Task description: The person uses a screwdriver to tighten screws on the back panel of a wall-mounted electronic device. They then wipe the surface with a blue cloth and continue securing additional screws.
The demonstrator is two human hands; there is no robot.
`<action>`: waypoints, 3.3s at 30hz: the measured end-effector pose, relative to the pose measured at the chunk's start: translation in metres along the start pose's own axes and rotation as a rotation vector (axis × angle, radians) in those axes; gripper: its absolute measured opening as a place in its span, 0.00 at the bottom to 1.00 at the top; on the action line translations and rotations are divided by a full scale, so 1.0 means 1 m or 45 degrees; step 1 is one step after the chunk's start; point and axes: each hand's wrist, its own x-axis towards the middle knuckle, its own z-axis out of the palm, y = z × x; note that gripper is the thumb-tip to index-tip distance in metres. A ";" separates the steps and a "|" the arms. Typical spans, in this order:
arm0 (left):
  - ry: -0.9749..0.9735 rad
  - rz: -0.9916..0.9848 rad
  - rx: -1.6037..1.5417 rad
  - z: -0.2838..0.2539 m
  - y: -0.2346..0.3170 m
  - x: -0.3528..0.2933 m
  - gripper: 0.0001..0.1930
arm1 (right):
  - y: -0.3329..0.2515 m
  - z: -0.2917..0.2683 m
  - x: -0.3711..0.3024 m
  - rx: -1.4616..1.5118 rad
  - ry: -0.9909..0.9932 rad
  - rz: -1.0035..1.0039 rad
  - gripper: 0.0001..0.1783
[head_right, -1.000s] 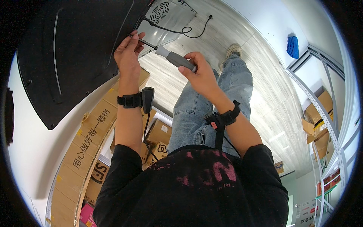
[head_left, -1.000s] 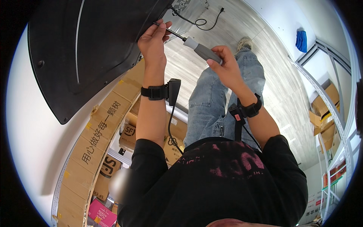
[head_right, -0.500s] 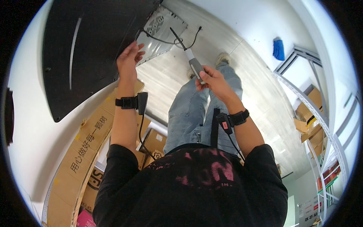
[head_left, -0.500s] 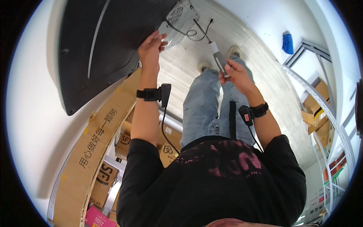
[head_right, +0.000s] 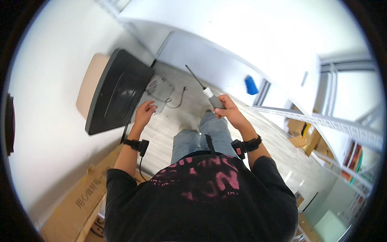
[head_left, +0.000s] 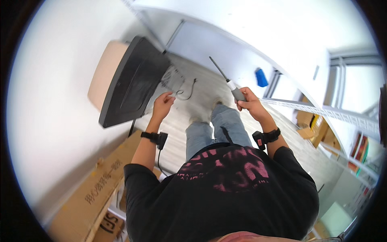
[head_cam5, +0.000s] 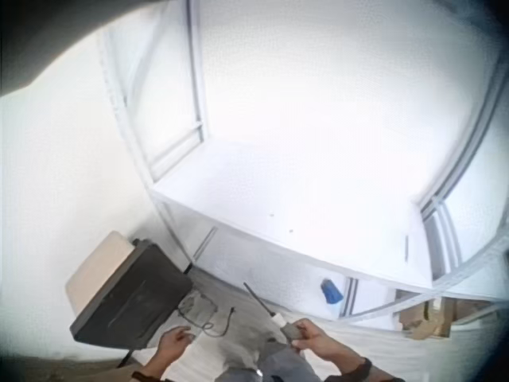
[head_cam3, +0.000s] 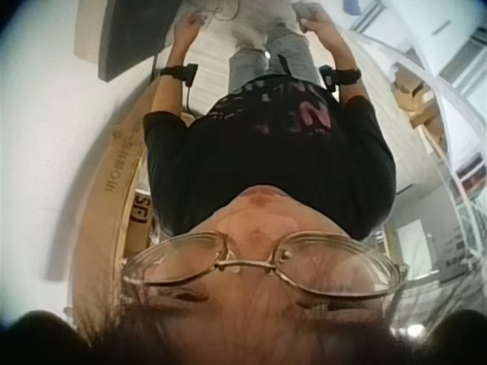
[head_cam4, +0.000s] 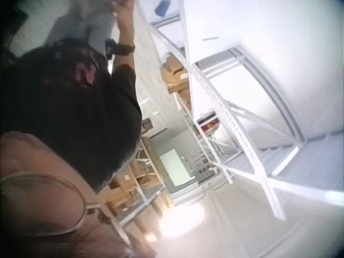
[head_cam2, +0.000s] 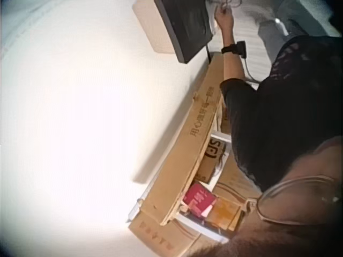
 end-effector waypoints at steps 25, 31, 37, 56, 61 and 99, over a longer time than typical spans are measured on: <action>-0.537 0.257 -0.103 0.405 0.331 0.096 0.21 | -0.101 -0.218 -0.038 -0.436 0.931 -0.367 0.16; -0.395 0.336 0.248 0.429 0.317 0.128 0.19 | -0.115 -0.237 -0.027 -1.039 1.110 -0.447 0.14; -0.250 0.355 0.338 0.443 0.316 0.141 0.19 | -0.112 -0.247 -0.017 -1.177 1.213 -0.543 0.14; -0.247 0.413 -0.078 0.412 0.293 0.099 0.19 | -0.108 -0.235 -0.025 -1.249 1.144 -0.498 0.27; -0.243 0.437 -0.219 0.384 0.264 0.080 0.18 | -0.103 -0.222 -0.032 -1.307 1.266 -0.691 0.24; -0.369 -0.290 -1.201 0.491 -0.291 0.270 0.13 | 0.404 -0.589 0.288 -1.735 1.307 0.653 0.55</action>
